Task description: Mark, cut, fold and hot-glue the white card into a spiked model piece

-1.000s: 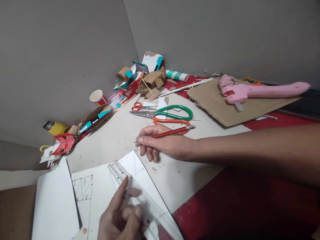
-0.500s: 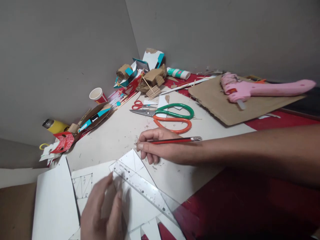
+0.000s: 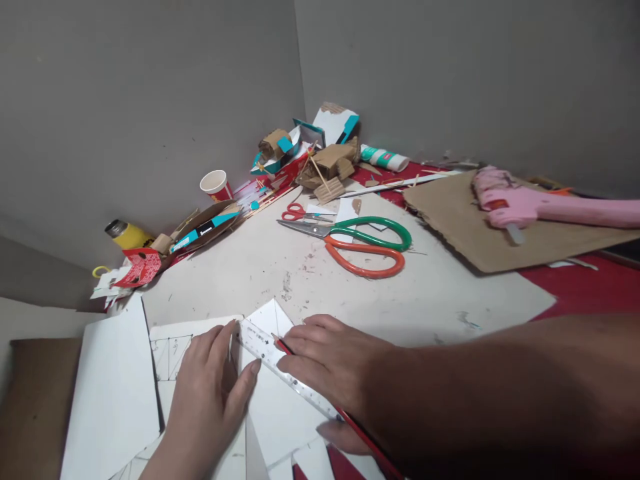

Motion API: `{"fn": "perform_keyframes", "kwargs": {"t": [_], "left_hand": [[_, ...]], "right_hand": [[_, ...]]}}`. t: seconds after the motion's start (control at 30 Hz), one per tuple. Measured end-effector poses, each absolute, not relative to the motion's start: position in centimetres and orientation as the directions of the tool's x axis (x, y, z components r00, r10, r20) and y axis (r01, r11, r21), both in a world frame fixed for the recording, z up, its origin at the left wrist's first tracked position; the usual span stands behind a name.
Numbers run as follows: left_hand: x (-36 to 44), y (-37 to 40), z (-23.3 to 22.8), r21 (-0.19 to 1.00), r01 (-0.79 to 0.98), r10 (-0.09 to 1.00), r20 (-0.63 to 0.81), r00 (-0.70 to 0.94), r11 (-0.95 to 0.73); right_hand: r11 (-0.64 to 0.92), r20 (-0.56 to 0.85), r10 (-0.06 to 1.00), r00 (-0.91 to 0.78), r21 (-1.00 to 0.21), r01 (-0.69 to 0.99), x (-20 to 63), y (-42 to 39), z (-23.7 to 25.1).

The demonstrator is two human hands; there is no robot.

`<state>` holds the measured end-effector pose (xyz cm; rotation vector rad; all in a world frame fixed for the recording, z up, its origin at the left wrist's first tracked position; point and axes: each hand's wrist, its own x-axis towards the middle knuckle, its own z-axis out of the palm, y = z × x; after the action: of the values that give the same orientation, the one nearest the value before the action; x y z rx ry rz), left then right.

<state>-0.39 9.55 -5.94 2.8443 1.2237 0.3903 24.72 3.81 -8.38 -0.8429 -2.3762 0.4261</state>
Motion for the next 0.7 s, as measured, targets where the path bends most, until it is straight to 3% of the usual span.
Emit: {"fn": "perform_keyframes", "kwargs": {"t": [0.17, 0.33, 0.53, 0.7], "left_hand": [[-0.2, 8.8, -5.8, 0.101, 0.76, 0.762, 0.182, 0.621, -0.643], [-0.4, 7.8, -5.6, 0.162, 0.829, 0.845, 0.125, 0.52, -0.535], [-0.4, 7.7, -4.8, 0.194, 0.888, 0.905, -0.006, 0.425, -0.416], [-0.5, 7.9, -4.8, 0.172, 0.889, 0.902, -0.008, 0.432, -0.425]], "right_hand": [[0.692, 0.293, 0.702, -0.649, -0.498, 0.523, 25.0, 4.1, -7.8], [0.638, 0.137, 0.707, -0.694, -0.546, 0.543, 25.6, 4.3, -5.5], [0.673, 0.107, 0.689, -0.717, -0.462, 0.578, 26.1, 4.6, -4.7], [0.714, 0.07, 0.654, -0.753, -0.385, 0.584, 26.5, 4.6, -4.8]]}}
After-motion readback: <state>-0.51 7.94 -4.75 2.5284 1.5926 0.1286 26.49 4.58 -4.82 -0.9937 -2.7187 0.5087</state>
